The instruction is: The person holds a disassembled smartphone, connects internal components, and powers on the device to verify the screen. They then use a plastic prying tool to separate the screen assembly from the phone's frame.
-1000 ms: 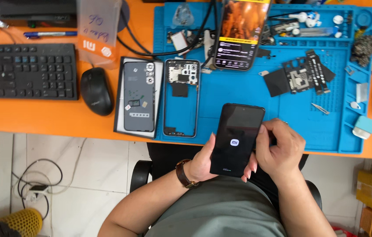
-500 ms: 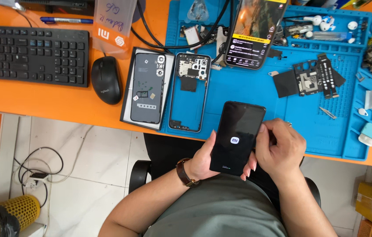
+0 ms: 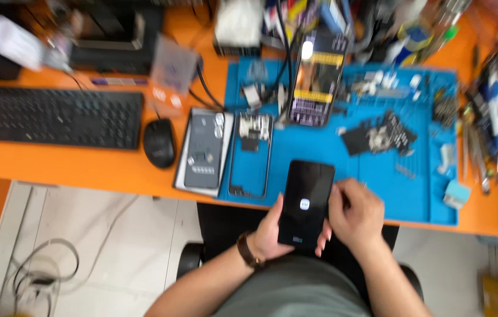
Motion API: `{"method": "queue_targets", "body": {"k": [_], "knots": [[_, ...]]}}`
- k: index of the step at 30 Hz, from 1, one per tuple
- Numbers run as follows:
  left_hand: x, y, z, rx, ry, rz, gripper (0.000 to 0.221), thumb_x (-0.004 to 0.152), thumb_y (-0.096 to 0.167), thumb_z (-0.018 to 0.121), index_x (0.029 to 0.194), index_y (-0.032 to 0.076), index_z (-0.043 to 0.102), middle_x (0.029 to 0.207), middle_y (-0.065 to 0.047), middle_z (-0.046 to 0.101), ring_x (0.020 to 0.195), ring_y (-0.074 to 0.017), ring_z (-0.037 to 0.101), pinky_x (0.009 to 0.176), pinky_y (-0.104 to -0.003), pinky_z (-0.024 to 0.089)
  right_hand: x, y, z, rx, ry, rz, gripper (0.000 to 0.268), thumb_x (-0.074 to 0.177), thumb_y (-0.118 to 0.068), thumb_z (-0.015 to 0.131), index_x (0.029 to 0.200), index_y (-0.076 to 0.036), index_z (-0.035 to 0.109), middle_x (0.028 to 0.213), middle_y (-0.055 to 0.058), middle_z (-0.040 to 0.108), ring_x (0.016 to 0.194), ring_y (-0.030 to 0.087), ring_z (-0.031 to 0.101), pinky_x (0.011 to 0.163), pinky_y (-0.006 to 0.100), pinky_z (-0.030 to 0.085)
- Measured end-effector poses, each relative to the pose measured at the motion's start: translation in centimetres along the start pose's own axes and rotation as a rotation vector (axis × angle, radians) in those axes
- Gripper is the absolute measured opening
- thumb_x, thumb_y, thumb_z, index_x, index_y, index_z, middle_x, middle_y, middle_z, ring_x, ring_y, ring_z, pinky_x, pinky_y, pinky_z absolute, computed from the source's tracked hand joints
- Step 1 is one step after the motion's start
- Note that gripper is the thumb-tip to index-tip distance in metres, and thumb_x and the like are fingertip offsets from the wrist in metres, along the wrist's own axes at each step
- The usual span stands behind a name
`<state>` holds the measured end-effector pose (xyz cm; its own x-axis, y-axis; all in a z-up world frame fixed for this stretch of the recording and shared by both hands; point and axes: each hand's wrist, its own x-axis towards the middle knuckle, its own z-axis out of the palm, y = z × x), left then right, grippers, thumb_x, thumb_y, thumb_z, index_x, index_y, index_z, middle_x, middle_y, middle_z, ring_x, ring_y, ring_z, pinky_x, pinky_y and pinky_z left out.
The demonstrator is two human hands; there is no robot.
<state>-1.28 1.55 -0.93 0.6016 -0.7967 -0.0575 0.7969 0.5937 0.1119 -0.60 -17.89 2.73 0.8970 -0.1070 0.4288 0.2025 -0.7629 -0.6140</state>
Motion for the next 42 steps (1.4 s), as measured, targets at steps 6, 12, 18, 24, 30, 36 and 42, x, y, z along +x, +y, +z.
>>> {"method": "queue_targets", "body": {"k": [6, 12, 18, 24, 30, 36, 42], "knots": [[-0.4, -0.1, -0.5, 0.070, -0.020, -0.092, 0.105, 0.103, 0.083, 0.031, 0.149, -0.007, 0.059, 0.123, -0.030, 0.069, 0.100, -0.0370, 0.073, 0.087, -0.050, 0.061, -0.7, 0.3, 0.3, -0.094, -0.071, 0.105, 0.021, 0.103, -0.022, 0.059, 0.083, -0.016, 0.064, 0.067, 0.003, 0.062, 0.060, 0.025, 0.061, 0.060, 0.042, 0.045], [3.4, 1.5, -5.7, 0.114, 1.223, 0.358, 0.094, 0.087, 0.043, 0.083, 0.168, 0.011, 0.046, 0.169, -0.009, 0.050, 0.161, -0.0236, 0.037, 0.135, -0.038, 0.025, 1.1, 1.5, 1.7, -0.071, -0.223, 0.425, 0.029, 0.103, -0.039, 0.058, 0.082, -0.021, 0.066, 0.067, 0.004, 0.067, 0.059, 0.019, 0.064, 0.061, 0.038, 0.045], [-0.4, 0.6, 1.7, 0.076, 0.193, -0.086, 0.106, 0.100, 0.084, 0.027, 0.147, -0.005, 0.061, 0.118, -0.028, 0.069, 0.091, -0.0356, 0.071, 0.079, -0.048, 0.060, -0.2, 1.0, 0.6, -0.079, -0.190, 0.197, 0.022, 0.102, -0.032, 0.059, 0.086, -0.019, 0.065, 0.070, 0.005, 0.068, 0.065, 0.029, 0.069, 0.061, 0.044, 0.047], [-1.9, 2.5, 5.2, 0.254, -0.049, 0.122, 0.118, 0.099, 0.091, 0.024, 0.130, -0.014, 0.068, 0.100, -0.039, 0.072, 0.087, -0.0477, 0.075, 0.082, -0.051, 0.062, -1.1, 0.7, 0.2, -0.099, -0.045, -0.039, 0.021, 0.103, -0.024, 0.068, 0.083, -0.019, 0.069, 0.063, 0.009, 0.062, 0.071, 0.036, 0.071, 0.063, 0.044, 0.054], [-3.0, 3.5, 4.9, 0.145, -0.322, 0.281, 0.101, 0.110, 0.074, 0.027, 0.169, -0.007, 0.031, 0.125, -0.037, 0.064, 0.097, -0.0448, 0.068, 0.082, -0.057, 0.059, -1.4, 1.5, 1.7, -0.213, 0.059, -0.247, 0.023, 0.106, -0.024, 0.073, 0.083, -0.020, 0.069, 0.064, 0.001, 0.057, 0.066, 0.029, 0.067, 0.063, 0.037, 0.054], [-3.8, 3.9, 6.2, 0.144, -0.412, 0.333, 0.091, 0.114, 0.071, 0.028, 0.168, -0.002, 0.036, 0.128, -0.034, 0.064, 0.102, -0.0408, 0.069, 0.087, -0.051, 0.059, -1.7, 2.6, 2.1, -0.349, 0.116, -0.413, 0.022, 0.105, -0.023, 0.073, 0.084, -0.018, 0.068, 0.069, -0.002, 0.053, 0.066, 0.026, 0.064, 0.065, 0.036, 0.053], [-3.9, 3.4, 5.0, 0.092, -0.365, 0.335, 0.080, 0.116, 0.068, 0.031, 0.156, 0.001, 0.049, 0.123, -0.026, 0.064, 0.101, -0.0286, 0.064, 0.091, -0.041, 0.055, -2.1, 3.9, 2.7, -0.460, 0.129, -0.456, 0.020, 0.101, -0.022, 0.077, 0.083, -0.019, 0.067, 0.072, -0.004, 0.053, 0.069, 0.023, 0.065, 0.069, 0.033, 0.054]]}}
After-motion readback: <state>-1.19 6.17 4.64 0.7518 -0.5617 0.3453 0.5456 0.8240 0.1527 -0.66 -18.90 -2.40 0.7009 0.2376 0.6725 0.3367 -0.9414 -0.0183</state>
